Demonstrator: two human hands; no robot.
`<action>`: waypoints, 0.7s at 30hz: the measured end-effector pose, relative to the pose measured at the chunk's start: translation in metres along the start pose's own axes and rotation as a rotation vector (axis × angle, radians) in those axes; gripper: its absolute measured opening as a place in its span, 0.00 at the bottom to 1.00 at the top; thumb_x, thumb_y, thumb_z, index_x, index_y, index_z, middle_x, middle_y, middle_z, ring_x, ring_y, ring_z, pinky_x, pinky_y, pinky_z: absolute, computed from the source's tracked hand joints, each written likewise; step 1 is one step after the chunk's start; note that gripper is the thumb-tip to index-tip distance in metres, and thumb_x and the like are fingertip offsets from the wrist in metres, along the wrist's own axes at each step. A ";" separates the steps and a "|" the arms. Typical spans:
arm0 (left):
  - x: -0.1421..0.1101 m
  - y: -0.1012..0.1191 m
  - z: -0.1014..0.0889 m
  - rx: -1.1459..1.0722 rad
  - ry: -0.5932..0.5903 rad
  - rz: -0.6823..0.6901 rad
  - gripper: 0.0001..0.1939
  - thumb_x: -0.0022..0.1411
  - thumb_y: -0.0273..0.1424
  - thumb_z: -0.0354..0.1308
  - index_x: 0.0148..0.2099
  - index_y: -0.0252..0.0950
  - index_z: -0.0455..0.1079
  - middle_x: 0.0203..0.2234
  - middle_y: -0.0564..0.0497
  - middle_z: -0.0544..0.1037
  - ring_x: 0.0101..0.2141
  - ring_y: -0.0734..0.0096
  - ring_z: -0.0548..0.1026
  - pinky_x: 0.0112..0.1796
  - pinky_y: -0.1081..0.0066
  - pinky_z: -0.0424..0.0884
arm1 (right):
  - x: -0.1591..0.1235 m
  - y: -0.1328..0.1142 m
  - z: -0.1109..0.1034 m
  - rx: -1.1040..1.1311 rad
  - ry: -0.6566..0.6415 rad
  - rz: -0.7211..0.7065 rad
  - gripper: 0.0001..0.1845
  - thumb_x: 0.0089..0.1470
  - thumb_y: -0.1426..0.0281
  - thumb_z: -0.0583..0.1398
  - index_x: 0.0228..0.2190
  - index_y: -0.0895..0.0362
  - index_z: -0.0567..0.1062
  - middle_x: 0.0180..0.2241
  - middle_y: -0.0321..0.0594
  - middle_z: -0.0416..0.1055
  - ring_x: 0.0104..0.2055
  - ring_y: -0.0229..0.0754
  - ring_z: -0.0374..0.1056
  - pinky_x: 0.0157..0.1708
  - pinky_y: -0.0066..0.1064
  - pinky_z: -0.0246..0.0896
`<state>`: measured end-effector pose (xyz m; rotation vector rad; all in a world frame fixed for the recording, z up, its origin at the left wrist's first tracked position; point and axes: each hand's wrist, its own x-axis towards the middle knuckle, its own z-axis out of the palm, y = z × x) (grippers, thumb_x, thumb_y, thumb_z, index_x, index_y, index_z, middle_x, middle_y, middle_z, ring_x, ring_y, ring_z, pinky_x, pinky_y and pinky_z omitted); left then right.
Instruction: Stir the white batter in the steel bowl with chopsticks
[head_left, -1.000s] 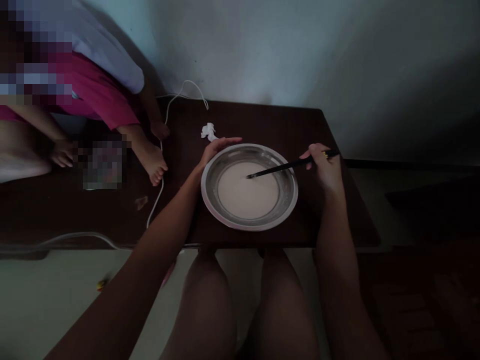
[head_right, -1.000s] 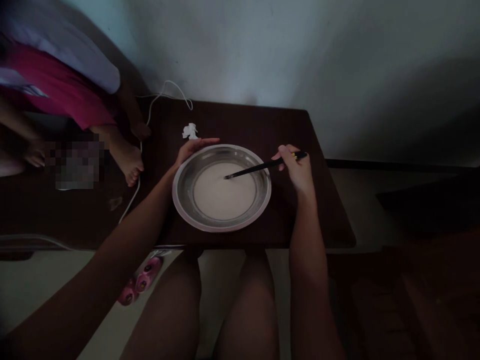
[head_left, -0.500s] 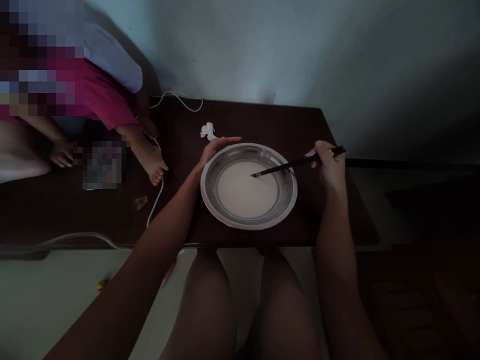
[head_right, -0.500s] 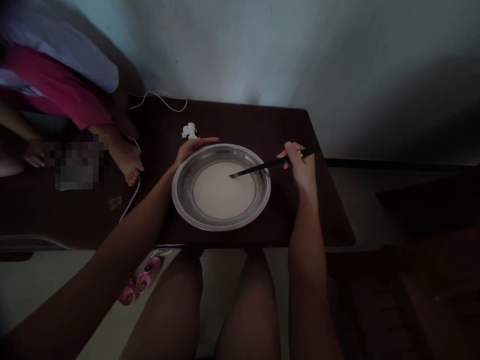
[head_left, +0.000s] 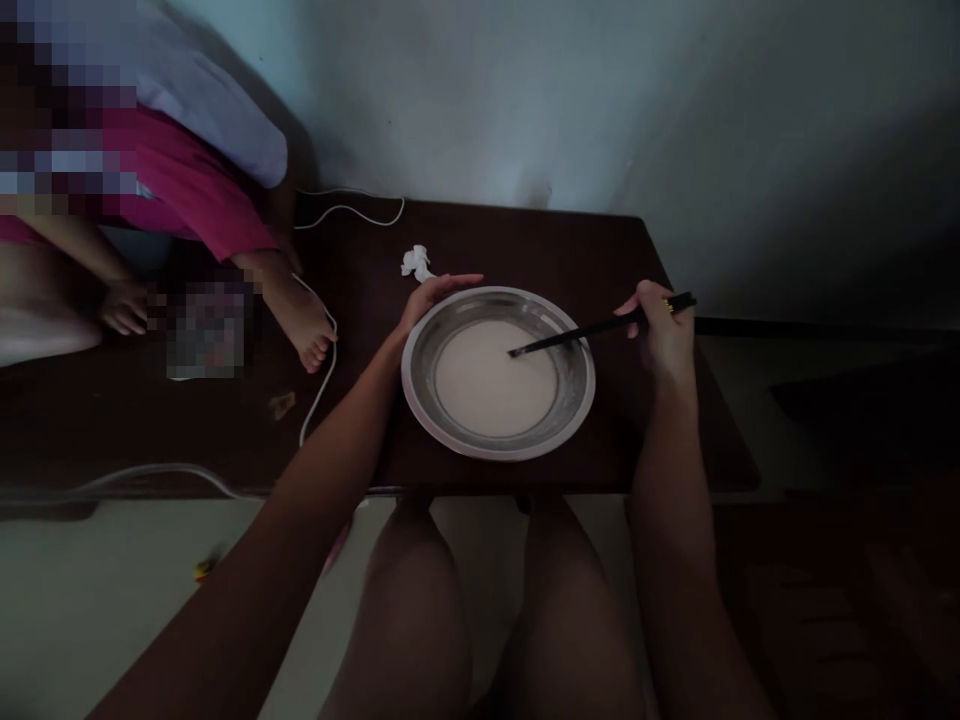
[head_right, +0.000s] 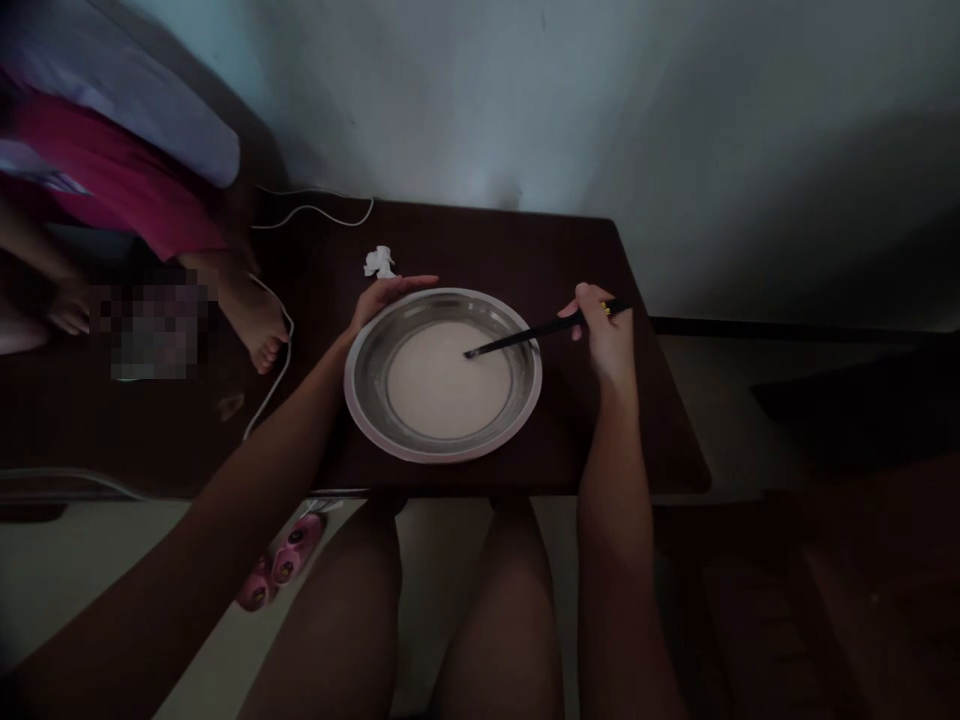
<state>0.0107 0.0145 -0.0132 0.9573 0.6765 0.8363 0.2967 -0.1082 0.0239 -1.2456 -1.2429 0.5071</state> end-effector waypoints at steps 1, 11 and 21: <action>0.000 0.000 0.000 0.000 0.005 0.002 0.22 0.62 0.37 0.49 0.49 0.30 0.76 0.38 0.44 0.81 0.43 0.59 0.78 0.49 0.62 0.70 | -0.001 0.000 0.000 0.009 -0.034 0.008 0.27 0.54 0.47 0.58 0.17 0.55 0.73 0.16 0.33 0.65 0.17 0.31 0.55 0.19 0.28 0.51; 0.001 0.000 -0.001 0.000 0.001 0.007 0.23 0.63 0.36 0.46 0.51 0.29 0.75 0.39 0.44 0.81 0.45 0.58 0.77 0.50 0.61 0.70 | 0.000 -0.001 0.002 -0.022 -0.028 -0.026 0.25 0.54 0.49 0.59 0.19 0.54 0.74 0.16 0.32 0.65 0.18 0.32 0.57 0.21 0.29 0.54; 0.000 -0.001 -0.002 -0.007 -0.007 0.012 0.22 0.63 0.37 0.48 0.49 0.31 0.76 0.40 0.44 0.81 0.48 0.56 0.76 0.51 0.61 0.70 | -0.003 -0.006 0.007 -0.028 -0.206 0.010 0.22 0.55 0.50 0.60 0.22 0.54 0.77 0.17 0.32 0.66 0.20 0.32 0.61 0.24 0.28 0.57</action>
